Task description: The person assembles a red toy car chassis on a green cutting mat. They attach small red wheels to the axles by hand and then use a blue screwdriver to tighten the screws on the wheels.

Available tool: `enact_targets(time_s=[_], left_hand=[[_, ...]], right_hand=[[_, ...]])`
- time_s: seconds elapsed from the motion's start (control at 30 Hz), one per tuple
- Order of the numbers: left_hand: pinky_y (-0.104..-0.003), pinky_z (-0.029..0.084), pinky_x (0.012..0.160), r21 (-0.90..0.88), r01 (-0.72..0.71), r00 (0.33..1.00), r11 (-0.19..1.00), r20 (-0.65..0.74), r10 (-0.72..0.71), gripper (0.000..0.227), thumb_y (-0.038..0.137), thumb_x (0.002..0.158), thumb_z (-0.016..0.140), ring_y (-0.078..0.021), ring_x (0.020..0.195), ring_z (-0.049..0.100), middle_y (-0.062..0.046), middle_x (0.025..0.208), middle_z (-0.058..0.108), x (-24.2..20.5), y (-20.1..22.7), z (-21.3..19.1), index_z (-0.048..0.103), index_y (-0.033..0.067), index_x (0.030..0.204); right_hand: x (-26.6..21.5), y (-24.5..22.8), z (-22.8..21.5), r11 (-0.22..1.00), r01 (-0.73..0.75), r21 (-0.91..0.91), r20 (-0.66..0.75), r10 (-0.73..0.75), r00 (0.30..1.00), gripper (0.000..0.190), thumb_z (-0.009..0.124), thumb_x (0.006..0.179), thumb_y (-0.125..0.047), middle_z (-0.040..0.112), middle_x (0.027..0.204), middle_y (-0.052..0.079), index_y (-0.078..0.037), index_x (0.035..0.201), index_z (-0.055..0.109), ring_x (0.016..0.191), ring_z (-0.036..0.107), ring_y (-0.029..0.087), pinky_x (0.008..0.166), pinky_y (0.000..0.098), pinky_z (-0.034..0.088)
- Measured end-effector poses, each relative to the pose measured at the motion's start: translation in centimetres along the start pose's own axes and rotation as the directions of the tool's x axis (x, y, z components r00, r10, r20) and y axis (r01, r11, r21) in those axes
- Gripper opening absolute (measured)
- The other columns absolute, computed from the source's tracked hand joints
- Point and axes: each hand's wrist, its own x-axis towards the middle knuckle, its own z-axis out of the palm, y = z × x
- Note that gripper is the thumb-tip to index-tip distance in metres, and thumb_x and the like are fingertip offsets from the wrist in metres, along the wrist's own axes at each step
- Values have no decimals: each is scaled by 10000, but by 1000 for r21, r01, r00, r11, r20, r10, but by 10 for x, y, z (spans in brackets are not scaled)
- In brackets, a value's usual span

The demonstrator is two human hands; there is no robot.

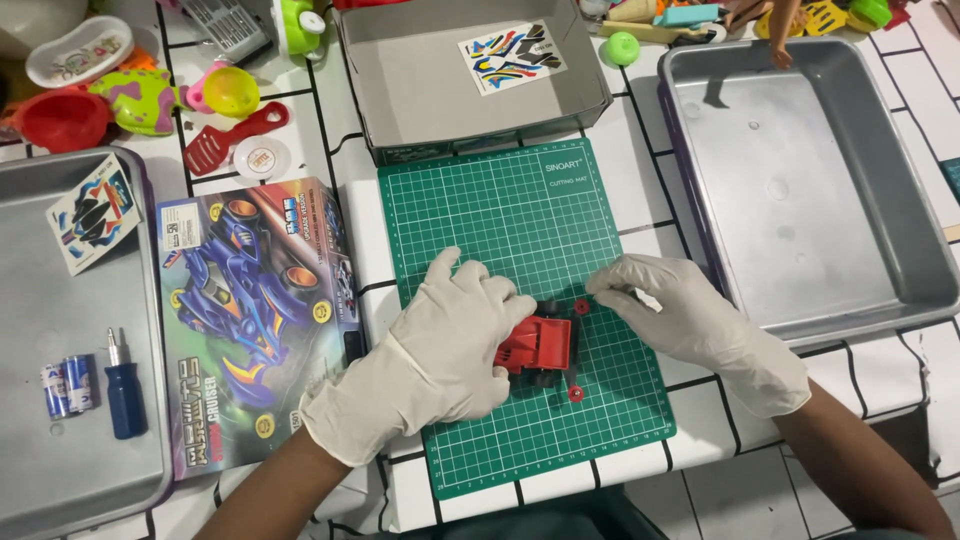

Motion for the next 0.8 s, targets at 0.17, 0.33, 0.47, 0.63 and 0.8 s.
enact_targets(time_s=[0.17, 0.33, 0.47, 0.63, 0.8], left_hand=[[-647, 331, 1111, 16, -4, 999, 1000, -31, 5, 571, 527, 632, 719, -328, 913, 582, -54, 997, 664, 0, 0, 1, 636, 185, 1081], [-646, 337, 1104, 67, -5, 999, 998, -35, 8, 628, 569, 646, 708, -325, 909, 585, -60, 997, 662, 0, 1, 6, 635, 185, 1138], [-644, 331, 1110, 57, 0, 1000, 998, -16, 1, 578, 544, 653, 710, -326, 910, 592, -62, 998, 664, 1, 2, 4, 633, 186, 1099], [-639, 346, 1103, 110, -5, 1000, 994, -28, 8, 570, 569, 663, 685, -314, 890, 578, -60, 983, 655, 0, 2, 5, 617, 183, 1077], [-649, 336, 1113, 111, -2, 1000, 994, -6, 3, 560, 574, 672, 680, -312, 886, 589, -50, 968, 658, 0, 2, 1, 618, 192, 1078]], right_hand=[[-3, 14, 7, 992, 100, -71, 5, -100, 995, 81, 668, 947, -56, 794, 1012, 38, -96, 1010, 700, 910, 773, 183, 794, 285, 629], [-3, 14, 12, 969, 189, -158, 28, -187, 982, 107, 624, 989, -92, 781, 993, 35, -71, 1067, 694, 880, 761, 188, 764, 307, 622], [-2, 14, 11, 937, 253, -241, 62, -245, 967, 101, 624, 984, -62, 736, 920, -5, -101, 1054, 686, 740, 691, 162, 633, 307, 573], [-3, 17, 12, 915, 288, -281, 82, -277, 957, 107, 626, 989, -79, 719, 897, 2, -107, 1081, 671, 689, 671, 166, 563, 315, 549], [-1, 12, 12, 885, 328, -331, 75, -322, 944, 84, 628, 990, -45, 728, 900, 8, -88, 1038, 682, 715, 703, 157, 575, 306, 583]])
